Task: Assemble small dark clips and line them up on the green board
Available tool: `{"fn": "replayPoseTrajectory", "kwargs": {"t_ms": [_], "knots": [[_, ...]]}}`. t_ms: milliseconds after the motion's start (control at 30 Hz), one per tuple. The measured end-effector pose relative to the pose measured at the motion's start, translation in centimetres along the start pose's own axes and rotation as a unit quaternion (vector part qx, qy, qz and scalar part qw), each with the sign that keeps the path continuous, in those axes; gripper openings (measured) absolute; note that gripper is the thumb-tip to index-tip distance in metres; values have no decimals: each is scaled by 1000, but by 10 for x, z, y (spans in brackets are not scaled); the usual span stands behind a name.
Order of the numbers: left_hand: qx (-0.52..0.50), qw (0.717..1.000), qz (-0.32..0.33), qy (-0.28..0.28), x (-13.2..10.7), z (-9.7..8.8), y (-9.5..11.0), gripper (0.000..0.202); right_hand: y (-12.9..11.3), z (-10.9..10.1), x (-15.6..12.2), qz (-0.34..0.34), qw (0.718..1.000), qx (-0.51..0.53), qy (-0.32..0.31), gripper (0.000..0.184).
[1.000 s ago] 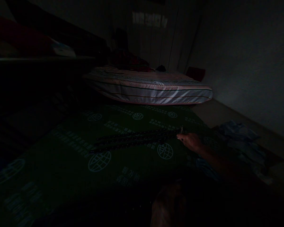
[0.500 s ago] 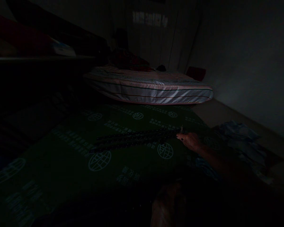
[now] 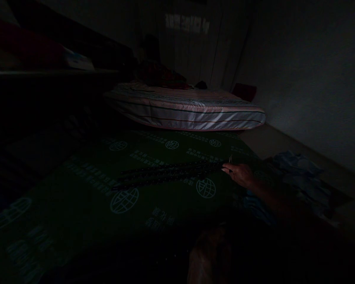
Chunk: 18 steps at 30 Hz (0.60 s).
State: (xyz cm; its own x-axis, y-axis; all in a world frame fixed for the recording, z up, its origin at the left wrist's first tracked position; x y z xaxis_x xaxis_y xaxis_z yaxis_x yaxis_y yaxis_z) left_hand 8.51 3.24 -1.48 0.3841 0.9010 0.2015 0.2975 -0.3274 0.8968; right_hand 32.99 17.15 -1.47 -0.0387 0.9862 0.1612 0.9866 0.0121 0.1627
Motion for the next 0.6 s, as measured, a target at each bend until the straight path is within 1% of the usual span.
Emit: {"fn": "replayPoseTrajectory", "kwargs": {"t_ms": [67,167,333,400,467,567,600], "knots": [[-2,1000,0,1,1,1,-1,23,6,-10,-3,4,999,41,19,34],[-8,1000,0,0,2,3,-3,23,16,-29,-13,9,989,140,41,37],[-19,1000,-4,-4,4,7,-4,20,24,-62,-45,80,963,259,5,48],[-18,1000,-10,-1,5,6,-4,23,24,-72,-61,96,952,289,-6,50],[-17,1000,-11,5,6,5,-2,25,22,-80,-77,102,948,302,-12,49],[-31,999,1,10,7,4,0,24,18,-89,-102,116,945,306,-8,45],[-38,999,0,4,8,4,1,23,17,-91,-109,127,942,312,-10,43]]}}
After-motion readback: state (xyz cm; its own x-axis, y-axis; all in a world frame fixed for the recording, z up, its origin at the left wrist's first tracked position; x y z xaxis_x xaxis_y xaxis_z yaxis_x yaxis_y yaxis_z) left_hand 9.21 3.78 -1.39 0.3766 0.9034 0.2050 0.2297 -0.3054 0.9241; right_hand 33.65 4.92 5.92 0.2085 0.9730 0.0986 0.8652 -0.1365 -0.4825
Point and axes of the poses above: each hand's wrist, its own x-axis towards the middle knuckle, its own z-axis out of the palm, y = z × x, the point moved 2 cm from there along x, towards the middle knuckle, and after that the axes turned 6 degrees about -x, right-handed, at the moved point
